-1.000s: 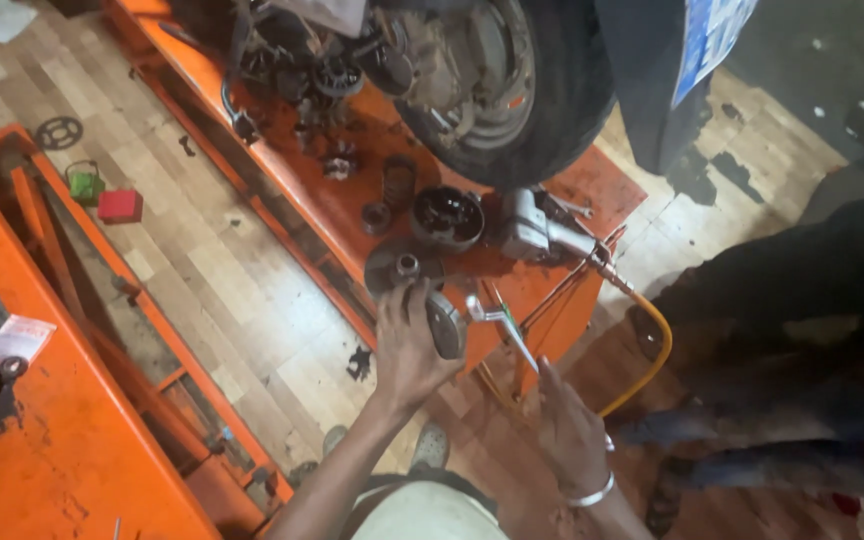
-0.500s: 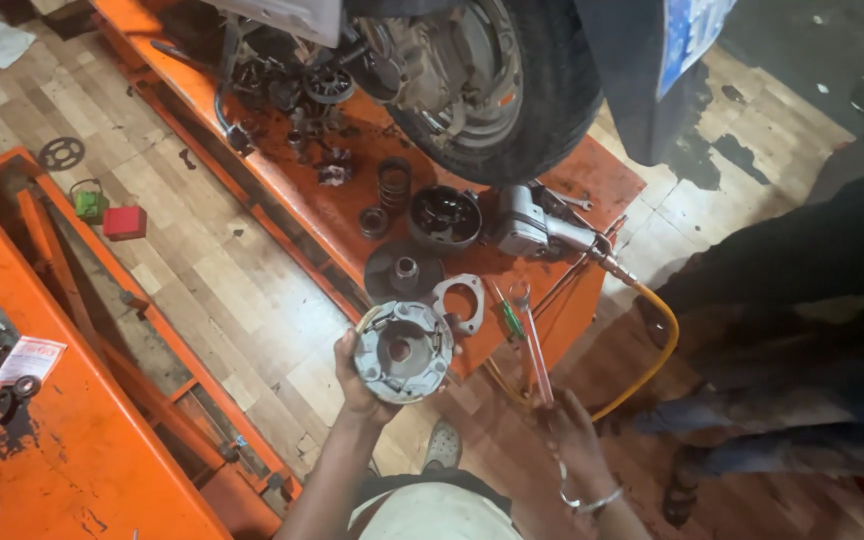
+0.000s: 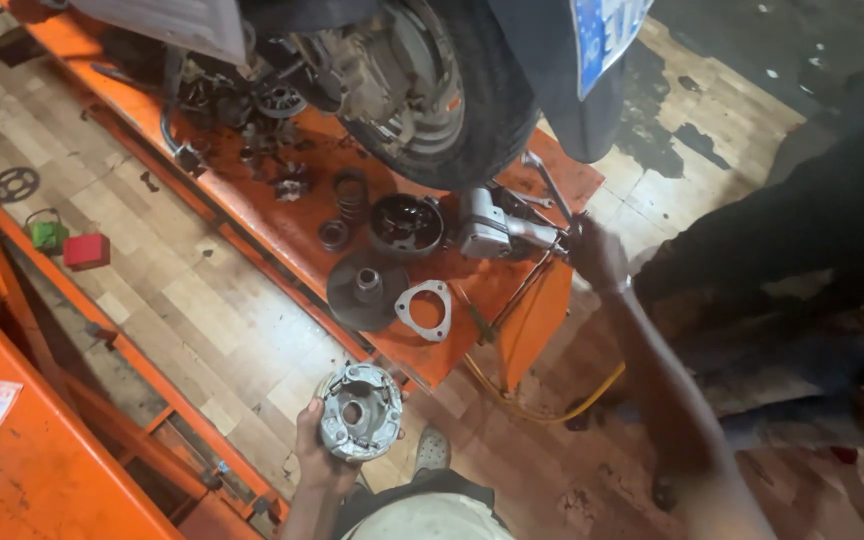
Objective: The person works on the rear wheel hub of a scooter raised on a workshop lift, handling the brake drum and hub, tightening components with a wrench, tapping parts with a hammer, gripping a part with pliers, and blowing debris off the assembly with an air hose.
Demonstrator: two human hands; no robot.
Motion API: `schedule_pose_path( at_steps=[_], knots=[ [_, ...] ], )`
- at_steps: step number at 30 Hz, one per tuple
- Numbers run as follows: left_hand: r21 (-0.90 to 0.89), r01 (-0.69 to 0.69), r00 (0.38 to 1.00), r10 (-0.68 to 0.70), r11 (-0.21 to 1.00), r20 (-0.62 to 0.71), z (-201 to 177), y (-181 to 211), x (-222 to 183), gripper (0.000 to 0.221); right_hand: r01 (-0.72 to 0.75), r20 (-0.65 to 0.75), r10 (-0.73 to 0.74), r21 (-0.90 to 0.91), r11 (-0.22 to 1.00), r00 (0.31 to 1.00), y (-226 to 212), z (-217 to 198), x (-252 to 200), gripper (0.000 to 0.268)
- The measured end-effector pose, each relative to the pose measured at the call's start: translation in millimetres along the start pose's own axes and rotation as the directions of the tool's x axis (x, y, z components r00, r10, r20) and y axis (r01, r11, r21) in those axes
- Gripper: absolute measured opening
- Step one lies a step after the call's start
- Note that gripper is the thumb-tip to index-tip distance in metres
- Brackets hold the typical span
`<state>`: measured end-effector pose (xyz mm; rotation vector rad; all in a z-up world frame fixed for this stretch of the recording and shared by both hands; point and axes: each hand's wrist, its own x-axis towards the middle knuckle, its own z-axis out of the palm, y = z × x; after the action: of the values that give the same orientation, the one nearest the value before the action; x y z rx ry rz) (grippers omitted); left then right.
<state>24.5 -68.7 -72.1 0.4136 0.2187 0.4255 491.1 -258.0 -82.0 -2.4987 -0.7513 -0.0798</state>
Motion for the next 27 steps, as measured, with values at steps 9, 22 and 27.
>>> schedule_pose_path(
  at_steps=[9, 22, 27],
  knots=[
    [0.079, -0.106, 0.965, 0.121, 0.991, -0.232, -40.0, -20.6, -22.2, 0.074, 0.169, 0.023, -0.169, -0.003, 0.986, 0.985, 12.7, 61.7, 106.5, 0.029],
    [0.042, -0.177, 0.911, 0.180, 0.983, -0.370, -61.6, -42.1, -2.0, 0.057, 0.486, 0.388, -0.494, 0.127, 0.865, 0.778, -178.3, 63.4, -143.5, 0.034],
    [-0.023, -0.024, 0.953, 0.016, 0.999, -0.302, -53.4, -41.7, 10.8, 0.060, 0.395, 0.253, -0.439, 0.207, 0.895, 0.862, -187.8, 30.9, -131.4, 0.018]
  ],
)
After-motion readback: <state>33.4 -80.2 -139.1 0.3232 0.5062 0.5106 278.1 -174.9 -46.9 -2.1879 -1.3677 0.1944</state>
